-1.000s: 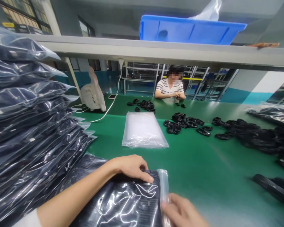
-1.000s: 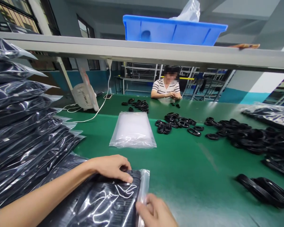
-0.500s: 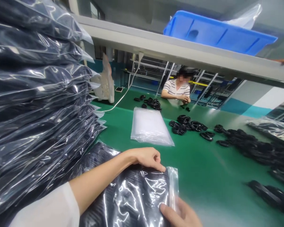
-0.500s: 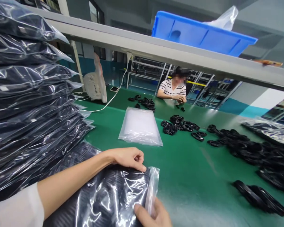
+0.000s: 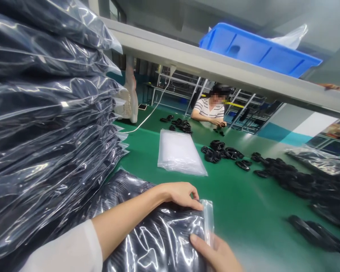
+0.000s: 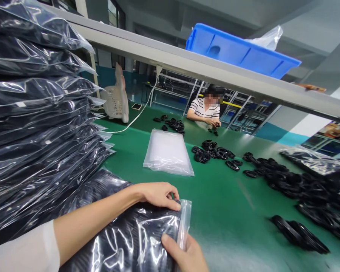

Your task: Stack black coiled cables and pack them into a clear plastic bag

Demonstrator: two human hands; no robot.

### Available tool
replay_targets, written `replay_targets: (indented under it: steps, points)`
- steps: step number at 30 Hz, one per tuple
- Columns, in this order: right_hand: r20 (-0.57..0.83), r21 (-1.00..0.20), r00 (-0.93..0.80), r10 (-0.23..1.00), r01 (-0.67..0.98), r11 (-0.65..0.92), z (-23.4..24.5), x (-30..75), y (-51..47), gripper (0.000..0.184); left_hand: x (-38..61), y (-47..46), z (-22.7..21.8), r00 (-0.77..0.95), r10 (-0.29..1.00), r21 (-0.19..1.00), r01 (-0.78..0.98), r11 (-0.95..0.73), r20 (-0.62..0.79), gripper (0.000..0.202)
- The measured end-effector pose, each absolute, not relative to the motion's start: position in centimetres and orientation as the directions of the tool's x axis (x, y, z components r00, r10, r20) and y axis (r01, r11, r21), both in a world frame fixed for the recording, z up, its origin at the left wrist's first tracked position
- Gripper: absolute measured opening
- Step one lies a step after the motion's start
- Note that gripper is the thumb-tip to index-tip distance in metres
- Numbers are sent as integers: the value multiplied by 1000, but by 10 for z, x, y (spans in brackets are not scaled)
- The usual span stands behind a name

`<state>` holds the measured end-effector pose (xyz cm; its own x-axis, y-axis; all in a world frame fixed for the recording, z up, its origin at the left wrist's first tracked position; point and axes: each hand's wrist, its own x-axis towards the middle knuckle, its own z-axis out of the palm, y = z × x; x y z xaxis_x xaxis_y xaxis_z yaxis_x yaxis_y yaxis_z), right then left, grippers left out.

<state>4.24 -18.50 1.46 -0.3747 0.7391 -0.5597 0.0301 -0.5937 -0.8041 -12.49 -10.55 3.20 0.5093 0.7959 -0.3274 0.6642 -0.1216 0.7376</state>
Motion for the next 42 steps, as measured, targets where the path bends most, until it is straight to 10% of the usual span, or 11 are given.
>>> replay_targets:
  steps: [15,42]
  points:
    - [-583,-801,-265,768,26,-598,-2,34,-176,52,-108,-111,36,444,832,554,806,-209,-332,57]
    - [-480,-806,-428,765,-128,-578,-8,42,-189,47,-81,-126,24,286,955,159,942,-296,80,52]
